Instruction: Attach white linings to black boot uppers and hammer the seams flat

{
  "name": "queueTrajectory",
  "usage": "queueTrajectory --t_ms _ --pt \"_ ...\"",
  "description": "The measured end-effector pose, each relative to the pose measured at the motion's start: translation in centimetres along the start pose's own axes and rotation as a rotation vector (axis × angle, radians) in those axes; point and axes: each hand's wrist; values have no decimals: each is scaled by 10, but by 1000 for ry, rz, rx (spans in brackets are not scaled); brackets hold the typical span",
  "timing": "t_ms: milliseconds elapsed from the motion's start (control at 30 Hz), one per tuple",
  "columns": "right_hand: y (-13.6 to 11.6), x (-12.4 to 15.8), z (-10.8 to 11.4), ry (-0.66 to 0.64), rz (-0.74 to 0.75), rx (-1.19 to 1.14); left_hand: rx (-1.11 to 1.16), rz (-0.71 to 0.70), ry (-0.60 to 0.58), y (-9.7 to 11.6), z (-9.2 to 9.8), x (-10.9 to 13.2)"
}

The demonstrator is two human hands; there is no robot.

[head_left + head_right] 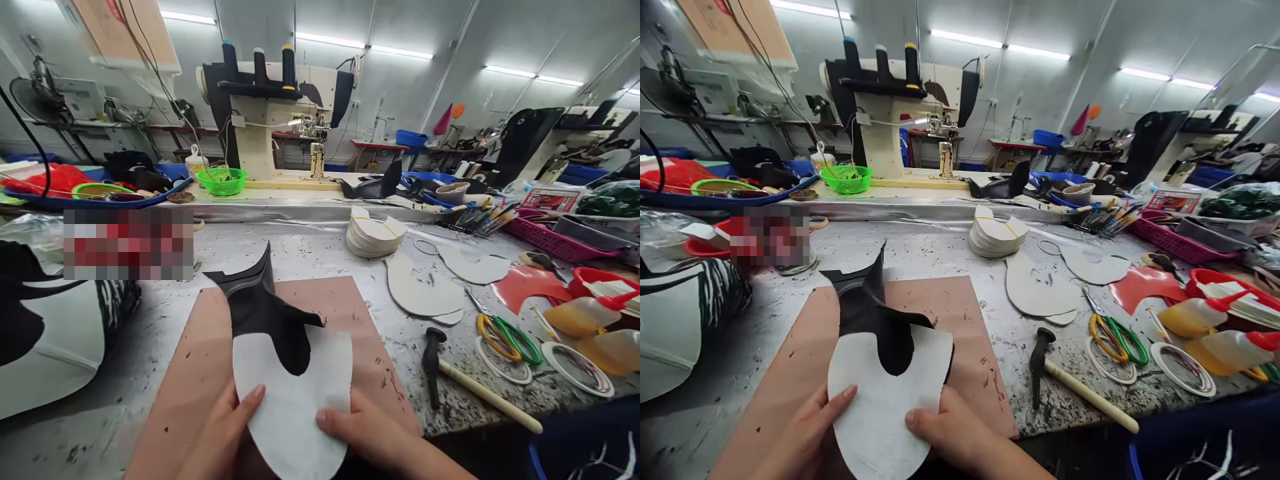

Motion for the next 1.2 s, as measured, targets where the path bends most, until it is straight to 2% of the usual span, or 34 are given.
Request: queueTrajectory --t_ms 167,233,333,433,533,700,1033,1200 --pt "-6 -1 -3 76 6 206 -656 -284 -175 39 28 -42" --pt "-10 -1 -4 106 42 304 -867 -388 -173 50 38 -52" --pt "-16 0 -5 207 83 530 -1031 -503 -138 60 47 -61" --pt "-21 2 -7 310 44 737 -1069 -540 -95 60 50 -66" --pt "-23 1 -10 341 12 835 -1099 -575 -28 55 49 -69" --pt "-24 -1 -11 334 50 819 -1141 -640 57 48 46 -71" --pt "-24 2 -14 333 22 829 -1141 -660 96 49 43 -70" --pt "-26 2 -14 325 73 857 -1145 -647 106 51 41 -71"
Point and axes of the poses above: each hand's wrist, its own x-axis away from the middle knuckle, its own z-axis out of the back of the hand, y = z × x, and after that the axes turned 5 degrees about -z, right-handed
